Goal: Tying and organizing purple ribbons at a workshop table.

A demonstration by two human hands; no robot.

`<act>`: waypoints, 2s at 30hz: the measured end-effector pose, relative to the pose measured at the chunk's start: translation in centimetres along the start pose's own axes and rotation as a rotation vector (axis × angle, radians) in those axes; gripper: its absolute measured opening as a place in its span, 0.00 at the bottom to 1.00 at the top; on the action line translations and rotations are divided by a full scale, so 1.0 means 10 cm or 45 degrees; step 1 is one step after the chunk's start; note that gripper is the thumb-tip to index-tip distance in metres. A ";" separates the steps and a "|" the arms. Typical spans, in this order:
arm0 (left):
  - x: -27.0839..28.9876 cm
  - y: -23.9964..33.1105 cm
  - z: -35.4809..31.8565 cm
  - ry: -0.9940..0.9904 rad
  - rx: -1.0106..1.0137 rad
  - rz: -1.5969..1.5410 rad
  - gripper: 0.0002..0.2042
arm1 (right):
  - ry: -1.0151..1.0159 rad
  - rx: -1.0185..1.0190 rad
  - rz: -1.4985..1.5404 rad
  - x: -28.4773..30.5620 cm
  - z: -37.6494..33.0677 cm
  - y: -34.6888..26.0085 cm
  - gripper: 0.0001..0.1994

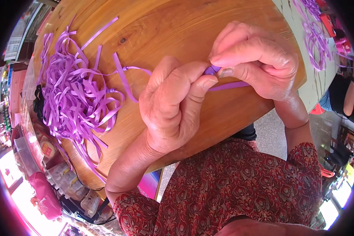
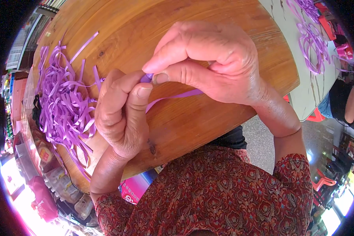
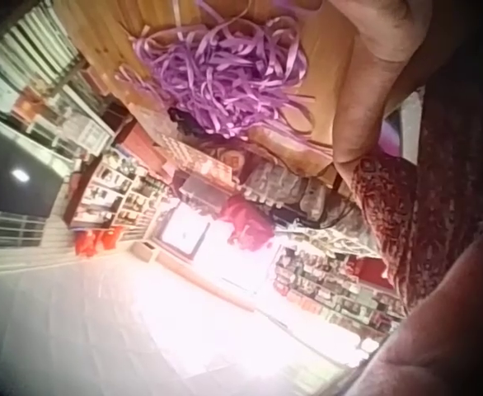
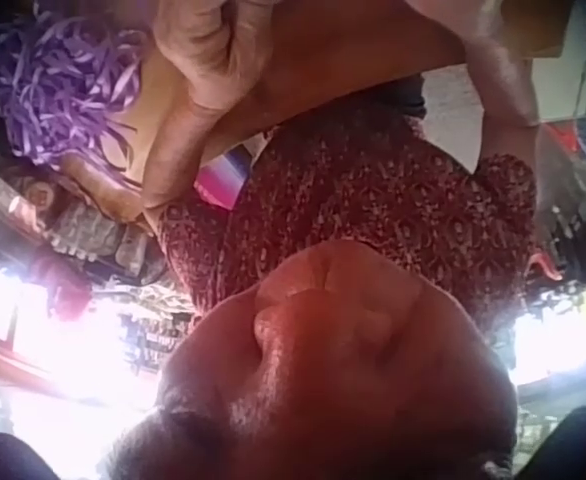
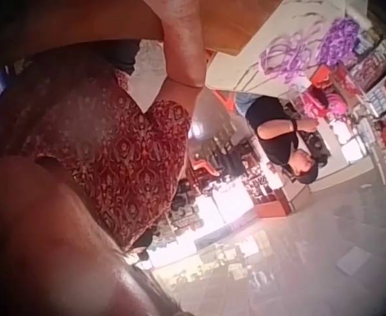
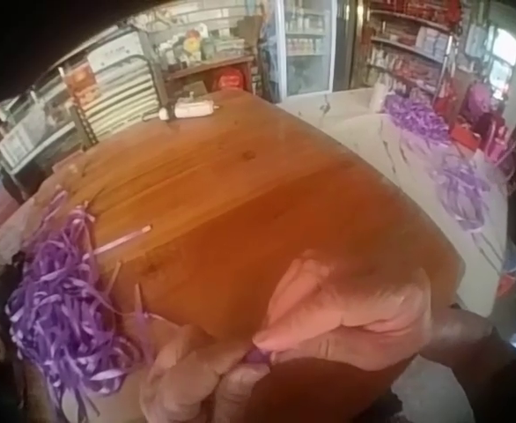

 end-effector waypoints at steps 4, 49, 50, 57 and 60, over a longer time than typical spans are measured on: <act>-0.02 -0.04 -0.02 0.009 0.029 0.036 0.09 | -0.008 -0.018 0.075 0.00 -0.01 0.06 0.07; 0.03 -0.10 -0.07 0.018 0.246 -0.189 0.08 | -0.052 -0.031 -0.240 -0.03 0.02 0.00 0.06; 0.04 -0.10 -0.07 -0.003 0.230 -0.167 0.08 | -0.051 -0.033 -0.236 -0.03 0.02 -0.01 0.06; 0.07 0.01 0.00 -0.116 0.337 -0.126 0.07 | -0.079 0.077 -0.293 0.01 0.03 -0.04 0.07; 0.07 0.02 0.01 -0.135 0.356 -0.168 0.06 | -0.086 0.035 -0.184 0.01 0.03 -0.04 0.07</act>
Point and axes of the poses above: each hand's wrist, its own z-axis towards the middle knuckle, its own x-axis out of the back of the hand, y = z × x, the point moved 1 cm from there along z, towards the middle knuckle, and after that the axes turned 4 degrees about -z, right-handed, at the moved point
